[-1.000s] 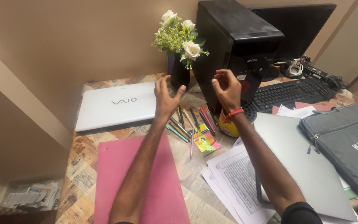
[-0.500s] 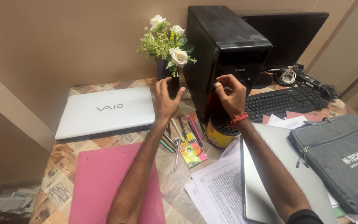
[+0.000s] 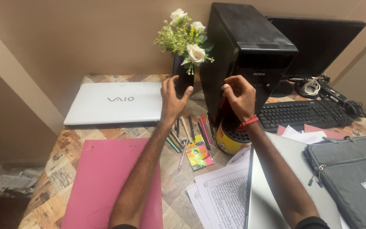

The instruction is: The person moves a patterned chair into position at a desk, sits down, and then organizes items on the desk surface. They shift a laptop, a flower vase, and a laptop sleeve, and then place a laptop into the sleeve.

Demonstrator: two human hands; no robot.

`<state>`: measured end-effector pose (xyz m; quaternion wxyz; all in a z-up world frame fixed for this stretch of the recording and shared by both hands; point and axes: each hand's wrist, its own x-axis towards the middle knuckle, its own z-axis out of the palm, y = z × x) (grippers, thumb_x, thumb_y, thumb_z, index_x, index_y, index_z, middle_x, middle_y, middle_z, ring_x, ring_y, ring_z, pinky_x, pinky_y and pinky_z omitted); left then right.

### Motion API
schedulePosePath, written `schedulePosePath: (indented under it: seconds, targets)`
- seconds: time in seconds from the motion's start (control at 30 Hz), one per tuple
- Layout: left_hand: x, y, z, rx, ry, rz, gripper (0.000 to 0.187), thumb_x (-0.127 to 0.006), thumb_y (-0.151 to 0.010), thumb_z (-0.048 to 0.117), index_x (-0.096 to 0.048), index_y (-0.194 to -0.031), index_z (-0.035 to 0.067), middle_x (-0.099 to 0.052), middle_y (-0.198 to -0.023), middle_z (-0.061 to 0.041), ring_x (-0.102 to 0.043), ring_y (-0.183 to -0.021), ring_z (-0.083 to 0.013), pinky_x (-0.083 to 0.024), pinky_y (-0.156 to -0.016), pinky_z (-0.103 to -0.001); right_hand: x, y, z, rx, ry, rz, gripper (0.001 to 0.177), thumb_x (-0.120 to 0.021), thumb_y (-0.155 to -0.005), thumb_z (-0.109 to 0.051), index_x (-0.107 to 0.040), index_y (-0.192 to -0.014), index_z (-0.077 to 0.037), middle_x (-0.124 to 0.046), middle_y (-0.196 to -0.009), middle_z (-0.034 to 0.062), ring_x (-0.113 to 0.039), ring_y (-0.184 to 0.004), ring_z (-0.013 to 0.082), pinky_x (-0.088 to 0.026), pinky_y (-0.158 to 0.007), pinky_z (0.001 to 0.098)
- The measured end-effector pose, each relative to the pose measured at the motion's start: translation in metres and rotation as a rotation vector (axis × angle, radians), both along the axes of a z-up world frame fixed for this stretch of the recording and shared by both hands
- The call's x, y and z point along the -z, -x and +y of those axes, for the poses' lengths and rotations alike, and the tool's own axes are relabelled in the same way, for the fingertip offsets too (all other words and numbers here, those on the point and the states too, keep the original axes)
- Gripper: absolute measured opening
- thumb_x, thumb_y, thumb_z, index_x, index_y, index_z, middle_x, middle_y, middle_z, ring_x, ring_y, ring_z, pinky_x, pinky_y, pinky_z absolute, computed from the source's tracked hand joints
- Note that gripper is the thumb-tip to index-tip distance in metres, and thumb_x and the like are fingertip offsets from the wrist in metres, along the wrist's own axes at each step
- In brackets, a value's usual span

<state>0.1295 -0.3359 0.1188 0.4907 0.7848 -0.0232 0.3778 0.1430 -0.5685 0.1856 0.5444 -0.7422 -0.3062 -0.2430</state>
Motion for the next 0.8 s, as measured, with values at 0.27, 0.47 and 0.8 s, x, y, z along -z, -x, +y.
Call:
schedulePosePath:
  seconds: [0.27,0.47,0.8]
  targets:
    - [0.0,-0.001,0.001,0.008,-0.032,-0.005,0.069,-0.076,-0.092,0.044,-0.051,-0.141,0.004,-0.05,-0.136,-0.018,-0.051,-0.127,-0.0367,-0.045,-0.108,-0.048,0.003,0.007,-0.005,0.016,-0.018,0.044,0.014,-0.067,-0.097,-0.005,-0.068,-0.107,0.005,-0.075,-0.088,0.01,-0.072,-0.077,0.0123,-0.057,-0.07,0.0238]
    - [-0.007,-0.005,0.003,0.051,-0.053,-0.019,0.069,-0.077,-0.092,0.044,-0.05,-0.142,0.004,-0.05,-0.136,-0.019,-0.051,-0.13,-0.0367,-0.044,-0.108,-0.048,0.004,0.003,-0.007,0.031,-0.054,0.043,0.014,-0.065,-0.098,-0.005,-0.068,-0.109,0.004,-0.075,-0.091,0.0095,-0.072,-0.077,0.0115,-0.059,-0.07,0.0231]
    - [-0.011,-0.017,0.028,0.148,-0.031,0.01,0.069,-0.075,-0.092,0.044,-0.05,-0.143,0.004,-0.048,-0.139,-0.019,-0.048,-0.134,-0.0371,-0.044,-0.11,-0.048,0.008,0.0,0.018,0.057,-0.057,0.055,0.015,-0.063,-0.099,-0.005,-0.066,-0.111,0.003,-0.074,-0.092,0.0104,-0.071,-0.077,0.0122,-0.058,-0.067,0.0236]
